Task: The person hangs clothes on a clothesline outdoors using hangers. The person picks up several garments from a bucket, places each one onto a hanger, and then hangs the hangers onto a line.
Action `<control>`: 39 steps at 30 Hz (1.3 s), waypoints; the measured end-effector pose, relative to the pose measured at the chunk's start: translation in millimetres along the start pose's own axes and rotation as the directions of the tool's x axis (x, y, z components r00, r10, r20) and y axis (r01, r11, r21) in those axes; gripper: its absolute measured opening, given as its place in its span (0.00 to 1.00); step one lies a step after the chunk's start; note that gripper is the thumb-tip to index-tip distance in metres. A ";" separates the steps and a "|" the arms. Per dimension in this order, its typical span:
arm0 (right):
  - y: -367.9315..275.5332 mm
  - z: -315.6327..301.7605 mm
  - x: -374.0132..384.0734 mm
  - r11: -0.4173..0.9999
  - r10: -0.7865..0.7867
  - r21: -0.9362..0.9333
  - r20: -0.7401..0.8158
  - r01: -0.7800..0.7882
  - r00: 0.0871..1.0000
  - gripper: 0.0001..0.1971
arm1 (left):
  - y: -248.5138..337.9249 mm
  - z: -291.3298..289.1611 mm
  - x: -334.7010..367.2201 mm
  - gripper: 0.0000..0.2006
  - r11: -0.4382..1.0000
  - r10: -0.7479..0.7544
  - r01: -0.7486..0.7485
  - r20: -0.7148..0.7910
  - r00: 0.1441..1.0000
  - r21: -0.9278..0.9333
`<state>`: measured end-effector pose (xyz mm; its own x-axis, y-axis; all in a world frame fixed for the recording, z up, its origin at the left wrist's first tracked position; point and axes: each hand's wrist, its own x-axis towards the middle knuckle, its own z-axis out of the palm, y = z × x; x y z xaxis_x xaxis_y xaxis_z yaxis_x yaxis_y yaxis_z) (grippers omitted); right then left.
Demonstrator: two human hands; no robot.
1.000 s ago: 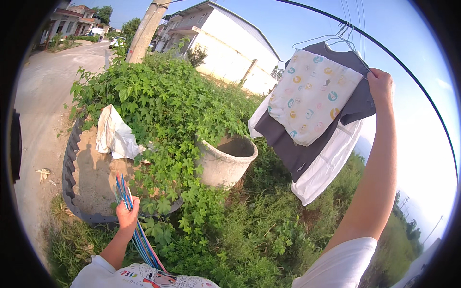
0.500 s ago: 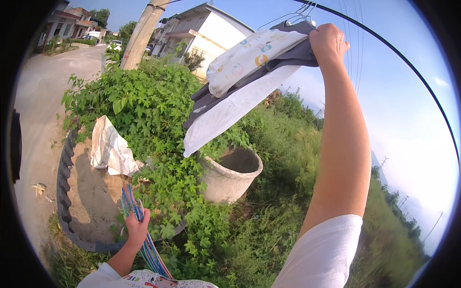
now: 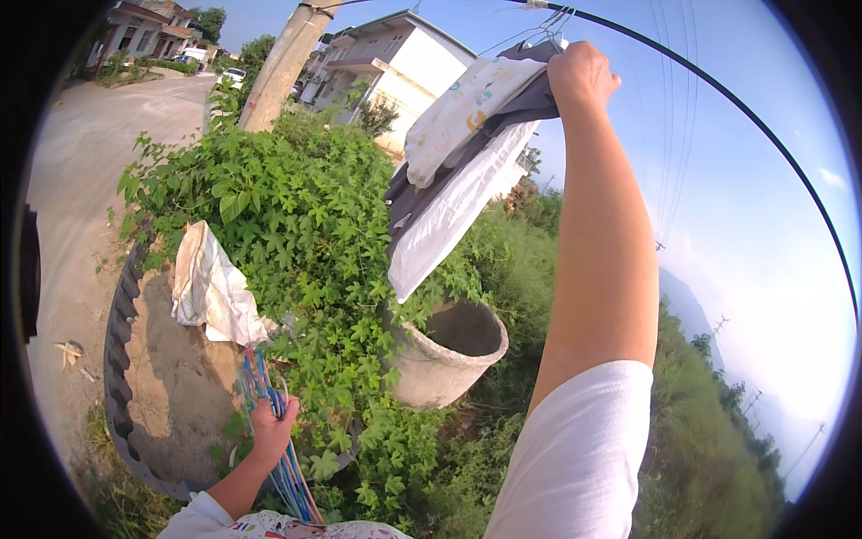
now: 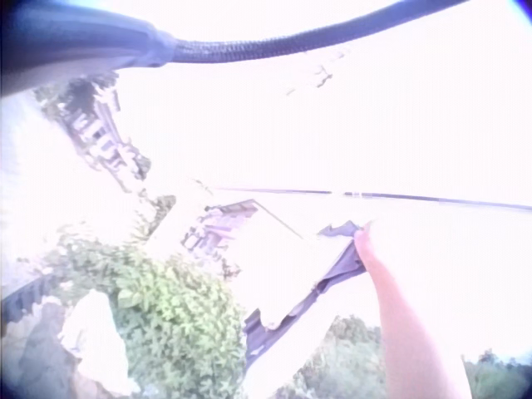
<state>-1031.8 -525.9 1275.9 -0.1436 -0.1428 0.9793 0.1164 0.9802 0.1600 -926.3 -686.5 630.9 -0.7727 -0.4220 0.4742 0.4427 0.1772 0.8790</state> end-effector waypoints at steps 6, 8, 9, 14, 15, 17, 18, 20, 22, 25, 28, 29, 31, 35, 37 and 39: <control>72.9 75.9 29.9 0.757 0.009 0.644 0.155 -0.108 0.988 0.27 | -5.7 83.3 11.8 0.07 0.928 -0.186 0.282 0.353 0.917 -0.243; 32.0 63.4 -37.4 0.752 -0.011 0.659 0.032 -0.013 0.999 0.28 | -1.1 91.9 35.3 0.10 0.888 -0.271 0.398 0.436 0.858 -0.231; 35.6 51.1 -85.0 0.733 -0.011 0.680 -0.018 0.020 1.000 0.25 | 0.7 104.4 37.0 0.11 0.849 -0.280 0.455 0.503 0.818 -0.267; 99.5 0.7 -401.3 0.678 -0.010 0.588 0.607 -0.440 0.795 0.15 | -3.5 170.5 24.7 0.15 0.622 -0.264 0.713 0.770 0.581 -0.325; 111.9 -11.7 -466.5 0.568 0.010 0.471 0.816 -0.674 0.578 0.17 | 0.2 182.1 16.5 0.16 0.613 -0.222 0.731 0.823 0.523 -0.300; 127.1 -50.8 -600.3 0.481 0.098 0.230 0.945 -0.846 0.312 0.25 | 25.6 210.9 -6.0 0.19 0.562 -0.157 0.801 0.924 0.349 -0.207; 118.6 -73.1 -652.3 0.413 0.120 0.147 0.969 -0.899 0.214 0.28 | 28.1 223.7 -20.3 0.20 0.553 -0.092 0.806 0.946 0.310 -0.210; 89.6 -120.6 -712.4 0.104 0.183 0.081 0.978 -0.991 0.099 0.28 | 32.4 242.6 -54.5 0.19 0.566 -0.023 0.800 0.967 0.255 -0.197; 78.7 -159.5 -729.1 -0.025 0.237 0.028 0.971 -0.999 0.021 0.25 | 43.2 253.1 -98.7 0.19 0.522 0.016 0.841 0.988 0.152 -0.138; 87.5 -215.0 -762.2 -0.059 0.513 0.023 0.858 -0.998 -0.010 0.20 | 68.3 267.0 -179.2 0.19 0.572 0.044 0.820 0.998 -0.047 0.013; 108.3 -270.2 -792.5 -0.038 0.687 0.003 0.726 -0.999 -0.024 0.12 | 96.2 268.5 -250.8 0.18 0.613 0.121 0.788 0.977 -0.175 0.065; 115.5 -290.7 -797.0 -0.055 0.708 -0.018 0.705 -0.998 -0.051 0.11 | 107.2 265.7 -273.2 0.21 0.645 0.134 0.761 0.968 -0.211 0.076; 130.2 -331.8 -804.4 -0.063 0.758 -0.012 0.650 -0.998 -0.055 0.09 | 125.9 258.8 -319.0 0.22 0.697 0.100 0.707 0.961 -0.260 0.119; 151.8 -401.0 -849.6 0.027 0.790 -0.133 0.610 -0.991 -0.061 0.12 | 159.2 243.9 -402.9 0.22 0.742 0.015 0.643 0.954 -0.298 0.189; 172.5 -439.7 -860.1 0.096 0.870 -0.140 0.492 -0.986 0.015 0.15 | 176.0 243.3 -451.2 0.22 0.784 0.041 0.602 0.953 -0.299 0.155; 202.3 -473.7 -855.2 -0.042 0.892 0.056 0.451 -0.998 -0.012 0.15 | 195.2 240.3 -491.9 0.22 0.804 0.021 0.570 0.949 -0.314 0.171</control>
<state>-420.0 -270.3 529.6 -0.3377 0.9383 0.0750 0.0834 0.1092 -0.9905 -569.1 -230.7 581.3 -0.1796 0.9802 -0.0833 -0.1627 0.0539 0.9852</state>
